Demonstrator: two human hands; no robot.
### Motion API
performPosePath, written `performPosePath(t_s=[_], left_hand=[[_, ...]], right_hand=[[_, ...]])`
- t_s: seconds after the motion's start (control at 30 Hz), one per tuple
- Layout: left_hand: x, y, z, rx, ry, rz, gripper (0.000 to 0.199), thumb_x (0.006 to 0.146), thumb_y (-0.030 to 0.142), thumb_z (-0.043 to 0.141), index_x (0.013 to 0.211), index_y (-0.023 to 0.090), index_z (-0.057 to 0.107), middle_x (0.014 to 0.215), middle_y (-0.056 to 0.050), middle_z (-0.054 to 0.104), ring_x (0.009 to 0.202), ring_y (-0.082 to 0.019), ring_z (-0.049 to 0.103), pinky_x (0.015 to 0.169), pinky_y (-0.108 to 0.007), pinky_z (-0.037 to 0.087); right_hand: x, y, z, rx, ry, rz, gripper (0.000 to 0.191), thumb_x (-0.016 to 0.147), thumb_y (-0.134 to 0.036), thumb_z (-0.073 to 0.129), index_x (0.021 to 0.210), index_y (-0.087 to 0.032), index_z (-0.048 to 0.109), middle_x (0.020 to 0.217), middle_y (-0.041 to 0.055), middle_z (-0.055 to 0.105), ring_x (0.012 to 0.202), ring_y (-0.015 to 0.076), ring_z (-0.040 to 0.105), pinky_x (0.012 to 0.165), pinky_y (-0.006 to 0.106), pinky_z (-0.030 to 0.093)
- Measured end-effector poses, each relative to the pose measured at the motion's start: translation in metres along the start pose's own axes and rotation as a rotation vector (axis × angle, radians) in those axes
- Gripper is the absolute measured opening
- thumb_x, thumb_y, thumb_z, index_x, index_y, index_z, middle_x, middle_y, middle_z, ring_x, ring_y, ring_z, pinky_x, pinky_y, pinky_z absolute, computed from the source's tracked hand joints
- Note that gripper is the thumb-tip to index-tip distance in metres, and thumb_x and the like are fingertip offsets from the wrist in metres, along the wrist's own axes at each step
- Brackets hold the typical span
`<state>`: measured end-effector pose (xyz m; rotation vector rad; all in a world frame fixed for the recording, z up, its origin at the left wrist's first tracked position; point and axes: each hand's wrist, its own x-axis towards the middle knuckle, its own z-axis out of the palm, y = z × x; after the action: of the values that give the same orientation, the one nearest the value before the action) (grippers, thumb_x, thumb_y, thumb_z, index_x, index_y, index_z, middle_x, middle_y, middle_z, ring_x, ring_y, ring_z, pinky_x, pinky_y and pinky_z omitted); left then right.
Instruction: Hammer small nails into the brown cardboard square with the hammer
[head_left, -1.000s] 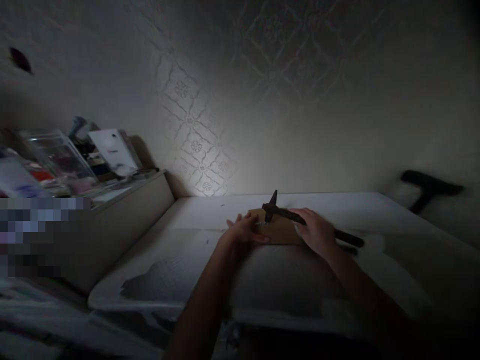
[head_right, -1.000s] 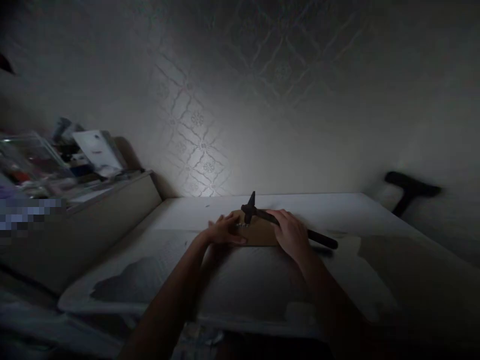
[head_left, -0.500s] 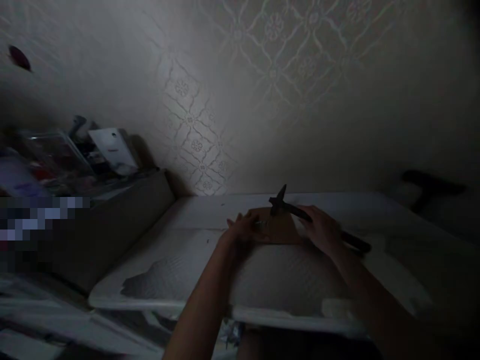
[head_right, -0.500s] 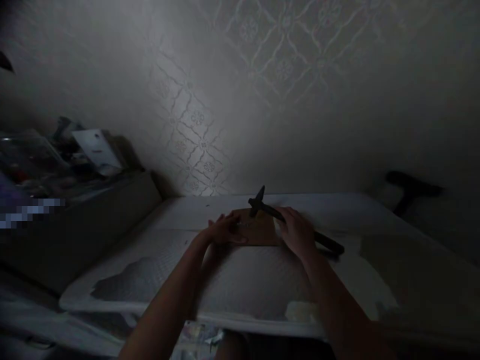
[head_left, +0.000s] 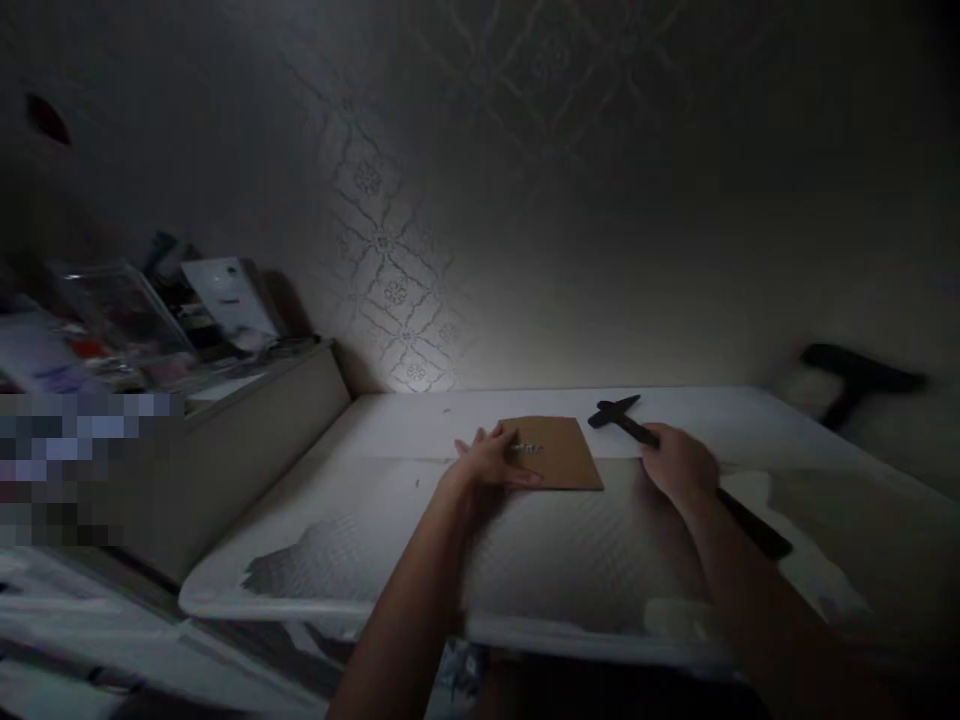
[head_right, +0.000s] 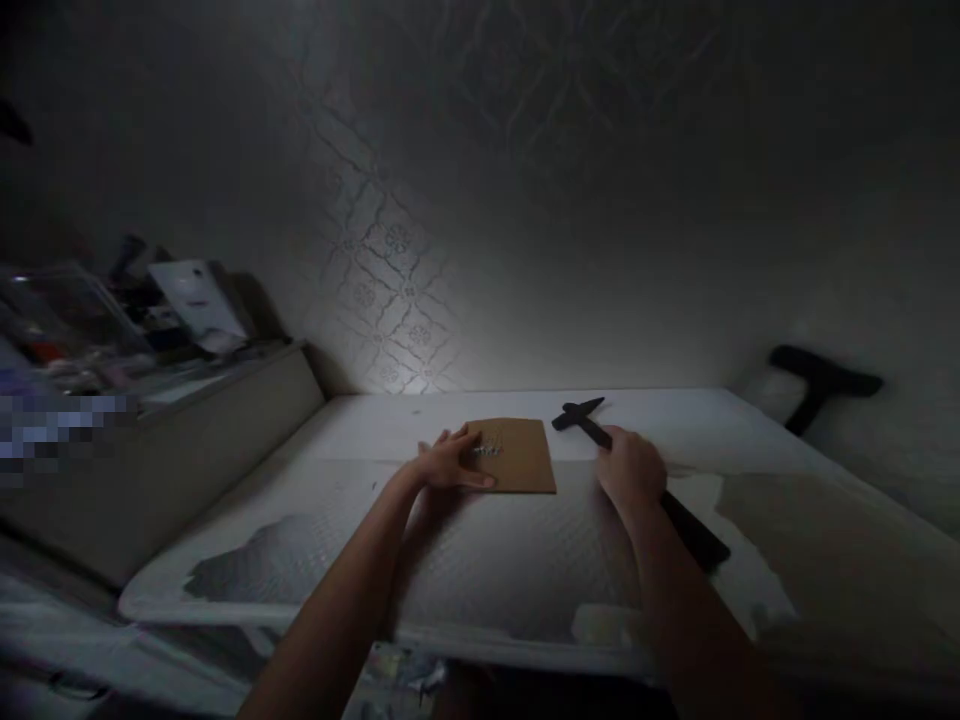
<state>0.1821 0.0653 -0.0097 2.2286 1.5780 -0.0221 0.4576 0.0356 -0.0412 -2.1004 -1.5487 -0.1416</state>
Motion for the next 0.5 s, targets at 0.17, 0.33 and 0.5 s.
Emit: performPosePath(t_s=[0.17, 0.33, 0.5], left_hand=[[0.0, 0.0, 0.0, -0.01, 0.003, 0.007, 0.107, 0.055, 0.08, 0.06, 0.145, 0.035, 0.022, 0.157, -0.004, 0.006, 0.139, -0.043, 0.001, 0.101, -0.071, -0.002], [-0.003, 0.003, -0.002, 0.005, 0.033, 0.03, 0.104, 0.055, 0.08, 0.061, 0.143, 0.035, 0.029, 0.155, -0.006, 0.016, 0.138, -0.045, 0.009, 0.1, -0.074, 0.005], [-0.006, 0.011, -0.005, -0.031, 0.128, 0.041, 0.082, 0.07, 0.072, 0.057, 0.14, 0.036, 0.037, 0.147, -0.004, 0.036, 0.134, -0.039, 0.028, 0.106, -0.066, 0.014]], right_hand=[[0.0, 0.004, 0.003, -0.016, 0.006, 0.043, 0.034, 0.081, -0.023, 0.048, 0.107, -0.022, 0.07, 0.089, 0.0129, 0.071, 0.078, 0.0271, 0.066, 0.062, 0.034, 0.046], [0.003, 0.006, 0.007, -0.107, 0.021, 0.029, 0.035, 0.079, -0.02, 0.049, 0.106, -0.022, 0.07, 0.09, 0.0127, 0.072, 0.081, 0.0263, 0.067, 0.067, 0.035, 0.047], [0.004, 0.006, 0.006, -0.141, -0.014, 0.0, 0.035, 0.079, -0.02, 0.048, 0.107, -0.02, 0.07, 0.088, 0.0137, 0.072, 0.082, 0.028, 0.067, 0.068, 0.037, 0.047]])
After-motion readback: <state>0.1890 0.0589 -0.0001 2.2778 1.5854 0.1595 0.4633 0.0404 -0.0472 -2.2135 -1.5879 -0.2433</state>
